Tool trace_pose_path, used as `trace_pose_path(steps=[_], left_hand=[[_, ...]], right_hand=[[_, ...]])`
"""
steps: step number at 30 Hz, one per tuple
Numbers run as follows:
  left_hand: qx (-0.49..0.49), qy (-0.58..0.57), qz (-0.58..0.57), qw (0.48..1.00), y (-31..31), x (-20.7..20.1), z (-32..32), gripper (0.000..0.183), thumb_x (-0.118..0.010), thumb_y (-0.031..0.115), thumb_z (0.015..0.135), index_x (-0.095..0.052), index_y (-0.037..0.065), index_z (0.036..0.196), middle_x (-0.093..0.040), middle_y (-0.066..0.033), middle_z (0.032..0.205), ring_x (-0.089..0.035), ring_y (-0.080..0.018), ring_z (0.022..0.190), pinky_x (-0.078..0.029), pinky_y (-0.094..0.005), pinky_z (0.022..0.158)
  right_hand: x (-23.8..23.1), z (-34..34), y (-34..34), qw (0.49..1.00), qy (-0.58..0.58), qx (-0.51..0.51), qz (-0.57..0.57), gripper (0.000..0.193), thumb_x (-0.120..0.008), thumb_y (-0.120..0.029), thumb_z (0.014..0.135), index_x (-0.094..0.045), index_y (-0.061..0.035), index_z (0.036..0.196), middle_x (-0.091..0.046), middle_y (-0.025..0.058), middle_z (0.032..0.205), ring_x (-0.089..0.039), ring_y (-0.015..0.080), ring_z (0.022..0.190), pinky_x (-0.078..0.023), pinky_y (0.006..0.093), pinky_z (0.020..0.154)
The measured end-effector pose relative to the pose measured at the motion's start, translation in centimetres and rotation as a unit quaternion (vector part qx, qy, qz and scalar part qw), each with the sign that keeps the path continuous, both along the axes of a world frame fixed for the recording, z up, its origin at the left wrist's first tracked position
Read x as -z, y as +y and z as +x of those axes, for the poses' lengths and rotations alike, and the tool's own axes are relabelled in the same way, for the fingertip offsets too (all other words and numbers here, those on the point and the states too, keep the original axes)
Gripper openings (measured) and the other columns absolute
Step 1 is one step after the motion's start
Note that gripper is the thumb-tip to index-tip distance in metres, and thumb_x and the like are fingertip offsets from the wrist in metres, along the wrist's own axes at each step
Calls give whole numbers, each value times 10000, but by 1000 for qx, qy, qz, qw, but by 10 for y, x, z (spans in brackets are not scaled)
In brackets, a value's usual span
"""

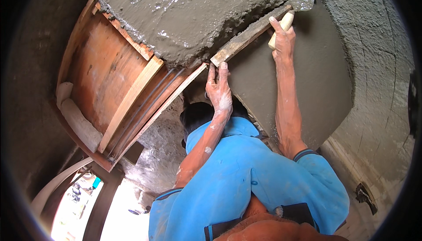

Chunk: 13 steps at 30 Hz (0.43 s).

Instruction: The person applies wet cement to a ceiling surface using a trowel and a wooden float. They scoop cement from a bucket, spread it across the ceiling, and smooth the surface with the float. The person works on a wooden scaffold while another person is visible in the background.

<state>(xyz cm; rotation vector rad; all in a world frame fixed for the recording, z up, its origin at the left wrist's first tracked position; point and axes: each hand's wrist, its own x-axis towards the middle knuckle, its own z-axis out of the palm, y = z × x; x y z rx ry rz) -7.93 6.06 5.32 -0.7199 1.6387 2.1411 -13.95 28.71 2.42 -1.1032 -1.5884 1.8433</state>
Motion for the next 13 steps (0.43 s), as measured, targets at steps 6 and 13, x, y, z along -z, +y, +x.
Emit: trace_pose_path(steps=[6,13], left_hand=[[-15,-25,57,998,-6,-12,18,601,-701,336,987,-492,-38,1409,-620,-65,1189,-611,-128,999,-519,-290,886],[18,-81,37,996,-39,14,18,572,-710,410,965,-537,44,1370,-638,-62,1153,-613,-105,919,-523,-250,856]], right_hand=[[-21,19,2,1000,-15,-5,18,394,-852,-201,832,-611,-58,1109,-564,-21,940,-514,89,822,-438,267,750],[-6,29,-26,1000,-7,-27,-13,511,-852,-218,828,-595,-16,1221,-617,7,1068,-563,81,950,-459,248,843]])
